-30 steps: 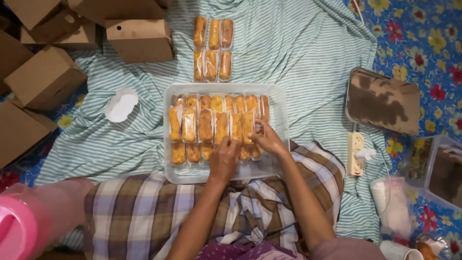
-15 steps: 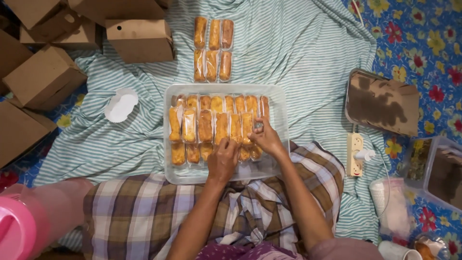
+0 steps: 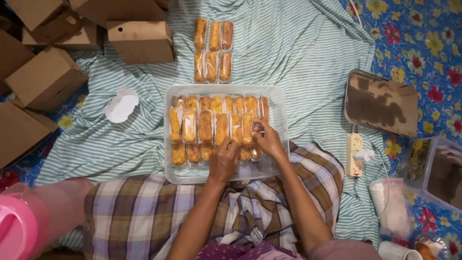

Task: Wrapping individual pastries in plastic film and organizing them in a tray for packaging.

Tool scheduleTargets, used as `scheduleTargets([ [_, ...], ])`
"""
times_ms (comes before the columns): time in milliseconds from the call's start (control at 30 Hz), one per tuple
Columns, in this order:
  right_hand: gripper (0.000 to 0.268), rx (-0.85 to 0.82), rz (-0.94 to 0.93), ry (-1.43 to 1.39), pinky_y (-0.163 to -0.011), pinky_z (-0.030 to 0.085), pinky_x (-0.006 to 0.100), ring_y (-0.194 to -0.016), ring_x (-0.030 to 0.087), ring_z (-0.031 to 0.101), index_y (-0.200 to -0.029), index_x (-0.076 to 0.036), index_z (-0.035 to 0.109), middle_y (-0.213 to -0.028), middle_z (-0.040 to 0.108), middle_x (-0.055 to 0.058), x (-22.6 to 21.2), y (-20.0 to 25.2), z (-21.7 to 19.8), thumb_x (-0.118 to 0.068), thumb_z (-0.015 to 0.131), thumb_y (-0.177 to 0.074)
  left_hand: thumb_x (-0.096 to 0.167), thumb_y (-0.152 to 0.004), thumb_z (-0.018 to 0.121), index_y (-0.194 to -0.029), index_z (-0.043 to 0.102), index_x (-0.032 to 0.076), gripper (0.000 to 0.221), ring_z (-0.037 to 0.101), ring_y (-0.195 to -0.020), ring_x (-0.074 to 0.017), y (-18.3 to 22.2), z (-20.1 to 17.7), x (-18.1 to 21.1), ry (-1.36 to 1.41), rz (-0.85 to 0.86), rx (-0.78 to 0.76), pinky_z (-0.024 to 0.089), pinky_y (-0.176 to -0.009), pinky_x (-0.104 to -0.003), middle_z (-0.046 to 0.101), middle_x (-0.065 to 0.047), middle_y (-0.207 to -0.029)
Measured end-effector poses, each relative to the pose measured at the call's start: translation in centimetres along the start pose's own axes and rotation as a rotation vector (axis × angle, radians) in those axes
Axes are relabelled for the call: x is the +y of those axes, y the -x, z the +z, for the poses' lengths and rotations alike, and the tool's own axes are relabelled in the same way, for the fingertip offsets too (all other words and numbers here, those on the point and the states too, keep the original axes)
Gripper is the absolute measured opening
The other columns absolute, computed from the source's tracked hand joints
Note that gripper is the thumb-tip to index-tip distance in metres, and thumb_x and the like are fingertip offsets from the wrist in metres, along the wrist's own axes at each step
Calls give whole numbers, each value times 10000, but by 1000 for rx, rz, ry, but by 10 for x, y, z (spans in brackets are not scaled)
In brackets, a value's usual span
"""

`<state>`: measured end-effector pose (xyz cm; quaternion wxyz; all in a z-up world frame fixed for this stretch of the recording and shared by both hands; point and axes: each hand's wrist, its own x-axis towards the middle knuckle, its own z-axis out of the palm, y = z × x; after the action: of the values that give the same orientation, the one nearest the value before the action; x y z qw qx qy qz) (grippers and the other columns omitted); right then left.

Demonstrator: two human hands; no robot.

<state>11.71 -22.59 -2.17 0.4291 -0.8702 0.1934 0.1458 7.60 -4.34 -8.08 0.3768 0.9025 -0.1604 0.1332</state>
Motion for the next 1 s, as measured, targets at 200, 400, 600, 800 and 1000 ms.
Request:
scheduleTargets([
  [200,519,15,-16,8,-896,583,462,-1049,369,713,-1376,-209,630,-1157,733,161,5,-1,1,-194,737,-868,268,-935,696,-864,666,224,89,736,-767,-265,-5,-12,8,3,-4,-4,591,-618,-372,642,30,-914],
  [400,626,48,-82,-38,-865,593,472,-1046,420,703,-1408,-149,591,-1204,689,224,-22,25,-1,-145,781,-812,282,-964,671,-878,653,199,121,731,-764,-317,1,0,4,10,-55,-33,601,-598,-444,630,19,-926],
  [600,622,75,-124,-94,-877,591,494,-1063,472,677,-1427,-110,571,-1228,653,268,3,14,6,-57,753,-835,326,-948,682,-902,659,241,99,723,-734,-323,5,8,-2,-56,-76,-47,616,-600,-465,609,33,-938],
  [800,521,184,-241,-138,-822,609,487,-1020,463,694,-1376,-74,601,-1179,651,257,21,45,8,-89,741,-874,354,-921,710,-874,645,217,159,729,-758,-299,9,-5,-7,-56,16,-6,618,-596,-411,605,24,-911],
  [1000,344,294,-404,-13,-714,626,405,-927,368,736,-1255,-65,672,-1037,691,159,31,86,25,-213,713,-948,262,-982,665,-833,630,174,177,718,-691,-313,21,-42,7,-68,-4,48,581,-548,-392,604,-30,-742],
])
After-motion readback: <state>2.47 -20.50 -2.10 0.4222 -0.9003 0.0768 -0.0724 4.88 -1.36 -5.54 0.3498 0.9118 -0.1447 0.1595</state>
